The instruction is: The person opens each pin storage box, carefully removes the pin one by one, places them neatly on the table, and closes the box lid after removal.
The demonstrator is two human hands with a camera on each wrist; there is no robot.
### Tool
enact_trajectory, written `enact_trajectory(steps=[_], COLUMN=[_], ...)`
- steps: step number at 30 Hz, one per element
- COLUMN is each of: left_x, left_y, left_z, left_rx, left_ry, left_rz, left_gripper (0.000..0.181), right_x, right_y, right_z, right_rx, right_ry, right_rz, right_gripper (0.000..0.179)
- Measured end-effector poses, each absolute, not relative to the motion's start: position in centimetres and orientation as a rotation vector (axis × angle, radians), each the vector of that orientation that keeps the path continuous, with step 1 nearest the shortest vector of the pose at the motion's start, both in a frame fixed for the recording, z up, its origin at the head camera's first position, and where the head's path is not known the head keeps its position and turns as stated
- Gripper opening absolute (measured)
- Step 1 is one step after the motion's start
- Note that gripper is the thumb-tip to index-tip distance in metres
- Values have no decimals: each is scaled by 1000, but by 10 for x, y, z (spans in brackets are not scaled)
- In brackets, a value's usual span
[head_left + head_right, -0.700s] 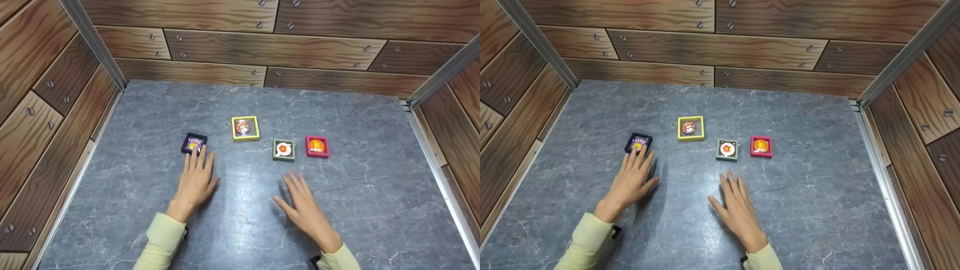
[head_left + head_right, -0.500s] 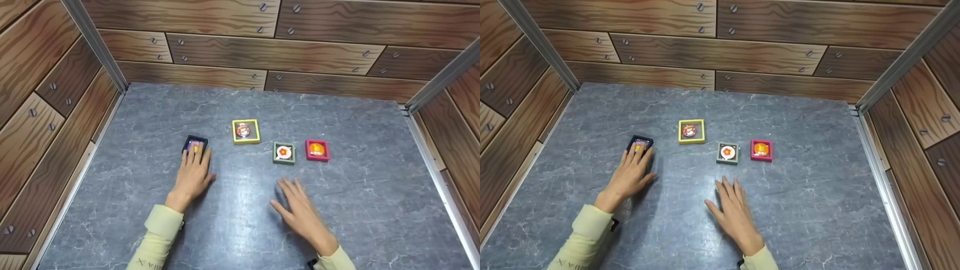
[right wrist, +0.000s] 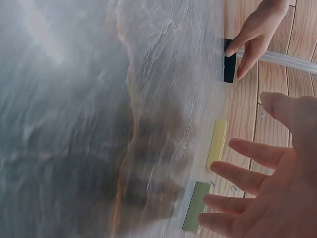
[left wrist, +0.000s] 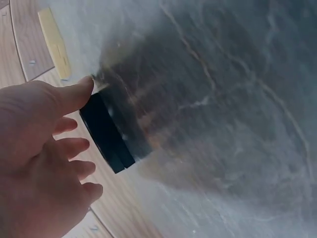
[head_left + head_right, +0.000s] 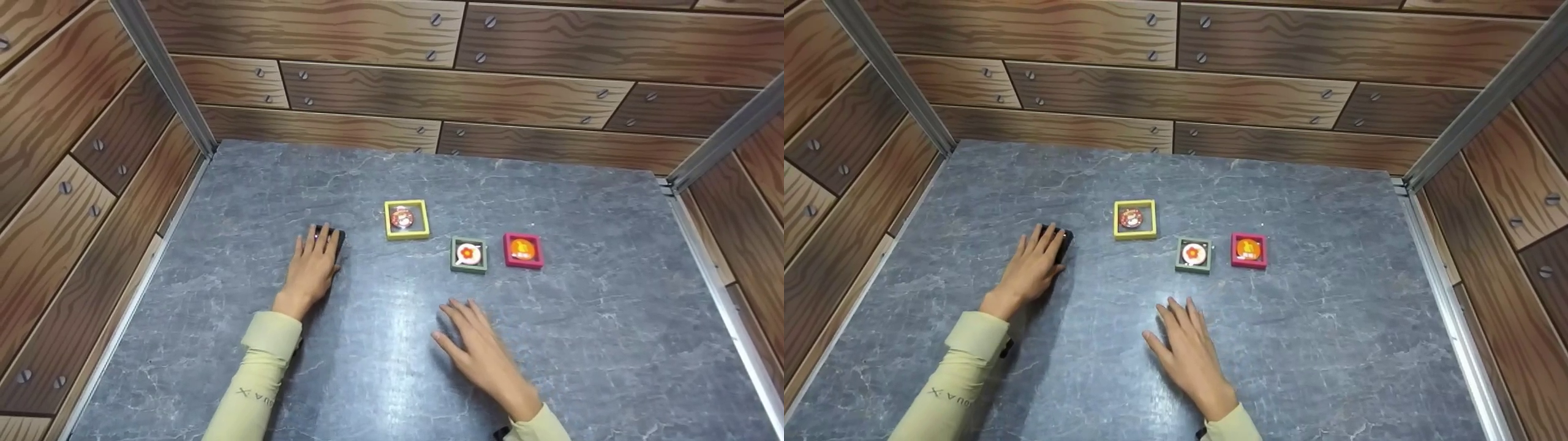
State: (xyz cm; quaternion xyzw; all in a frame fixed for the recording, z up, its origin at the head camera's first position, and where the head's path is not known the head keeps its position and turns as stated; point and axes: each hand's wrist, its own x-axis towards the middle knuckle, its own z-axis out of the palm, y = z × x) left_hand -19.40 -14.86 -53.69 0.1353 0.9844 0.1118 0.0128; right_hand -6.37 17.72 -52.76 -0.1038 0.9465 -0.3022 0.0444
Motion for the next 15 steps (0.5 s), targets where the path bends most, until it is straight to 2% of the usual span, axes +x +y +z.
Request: enact_trajectory(steps=[15], left_x=[-207], left_y=[-155], left_z=[-527], left_rx=[424], left_ry=[2930], left_rz=[431], left_gripper=[65], right_x=[-73], right_y=[158], right_z=[-528], right_rx=[-382], right_ry=[2893], right_rz=[-987], right_gripper=[55])
